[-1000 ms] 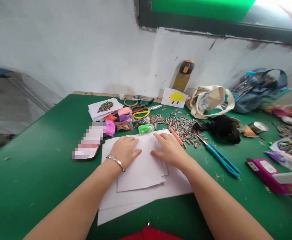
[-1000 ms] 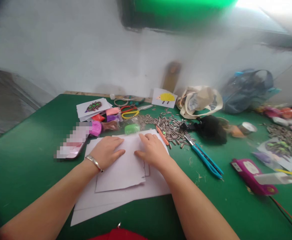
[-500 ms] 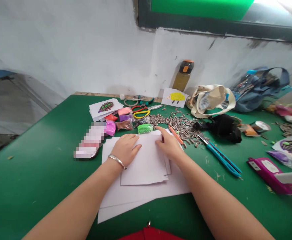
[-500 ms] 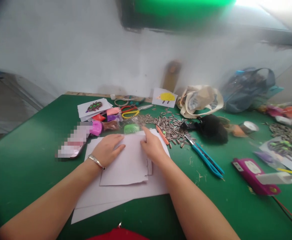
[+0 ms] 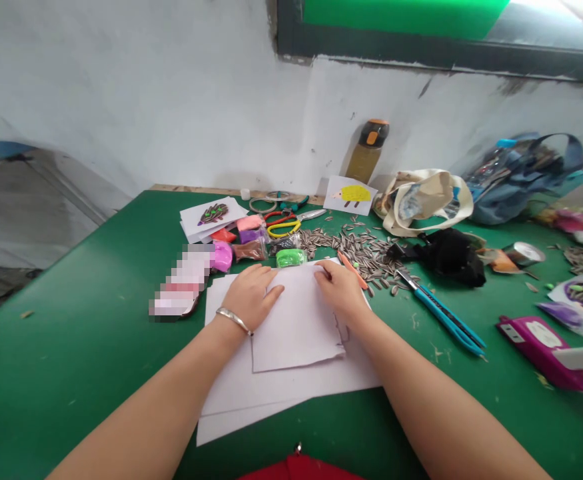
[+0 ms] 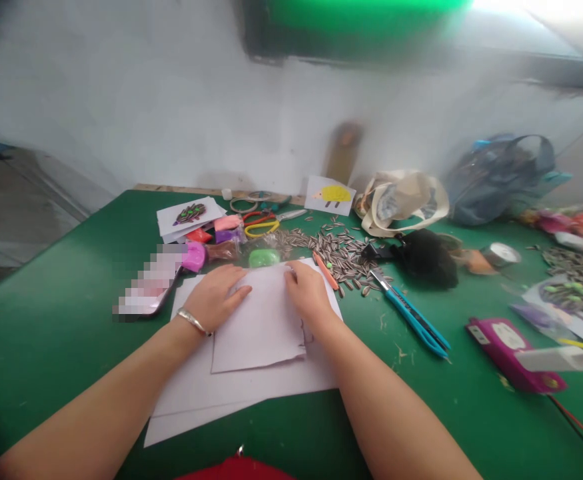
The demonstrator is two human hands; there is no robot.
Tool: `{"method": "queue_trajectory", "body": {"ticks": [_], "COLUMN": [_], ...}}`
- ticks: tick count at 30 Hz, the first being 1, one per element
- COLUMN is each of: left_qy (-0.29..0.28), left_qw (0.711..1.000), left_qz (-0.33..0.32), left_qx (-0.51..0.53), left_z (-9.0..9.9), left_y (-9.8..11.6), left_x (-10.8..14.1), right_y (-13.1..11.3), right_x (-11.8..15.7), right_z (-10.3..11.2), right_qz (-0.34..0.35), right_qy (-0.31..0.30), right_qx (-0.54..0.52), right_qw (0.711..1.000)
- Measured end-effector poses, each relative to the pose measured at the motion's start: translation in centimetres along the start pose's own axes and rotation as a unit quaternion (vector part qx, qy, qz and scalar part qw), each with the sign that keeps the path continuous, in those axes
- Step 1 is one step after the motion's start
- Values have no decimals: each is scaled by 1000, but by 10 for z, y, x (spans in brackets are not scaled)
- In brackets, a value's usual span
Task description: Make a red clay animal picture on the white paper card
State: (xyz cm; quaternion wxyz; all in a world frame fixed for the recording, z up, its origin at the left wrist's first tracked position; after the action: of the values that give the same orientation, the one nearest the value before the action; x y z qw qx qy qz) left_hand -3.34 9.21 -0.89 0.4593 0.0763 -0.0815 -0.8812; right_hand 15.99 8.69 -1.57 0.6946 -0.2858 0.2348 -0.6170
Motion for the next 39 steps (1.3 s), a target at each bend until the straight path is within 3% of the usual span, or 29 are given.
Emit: {"method": "queue_trajectory", "body": {"ticks": [4, 10, 14, 17, 21, 28, 32, 36, 37, 39], "left_qy": [61, 10, -30, -70, -120, -160, -123, -40, -9, 115], "left_qw": [997, 989, 970, 952, 937, 932, 941, 952, 954, 964], "left_qz": [43, 128, 217, 276, 309, 303, 288, 280, 280, 241], "left_qx": [-23, -68, -101, -108, -108, -122, -126, -118, -109, -11], "left_z": [14, 45, 59, 57, 49, 46, 59, 82, 87, 98], "left_y": [-12, -31, -59, -83, -105, -109, -96, -67, -57, -33], "left_x": [0, -22, -51, -69, -82, -91, -86, -60, -50, -29], "right_y": [0, -3, -2, -3, -3, -7, -7, -4, -4, -8], "right_x": [0, -3, -2, 0, 0, 0, 1, 1, 1, 3], "right_z": [-4, -5, -3, -3, -1, 3, 5, 6, 8, 13], "right_qz": [2, 60, 61, 56, 48, 52, 53, 59, 64, 82], "right_qy": [5, 16, 10, -4, -16, -20, -15, 11, 24, 61], "right_qx": [15, 20, 11, 11, 15, 31, 17, 1, 2, 3], "right_qw": [1000, 998, 998, 998, 999, 998, 998, 998, 998, 995]}}
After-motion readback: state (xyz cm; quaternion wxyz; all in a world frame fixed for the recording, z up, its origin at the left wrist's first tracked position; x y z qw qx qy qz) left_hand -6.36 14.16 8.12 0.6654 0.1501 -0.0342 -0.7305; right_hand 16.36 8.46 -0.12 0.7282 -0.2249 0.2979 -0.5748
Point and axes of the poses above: each hand's wrist, its own x-axis away from the middle knuckle, its own z-axis out of the back of the hand, y = z × x, the point moved 5 cm from there along -x, towards the middle knuckle, and after that the axes turned 15 degrees about -y, right-handed, at the moved point
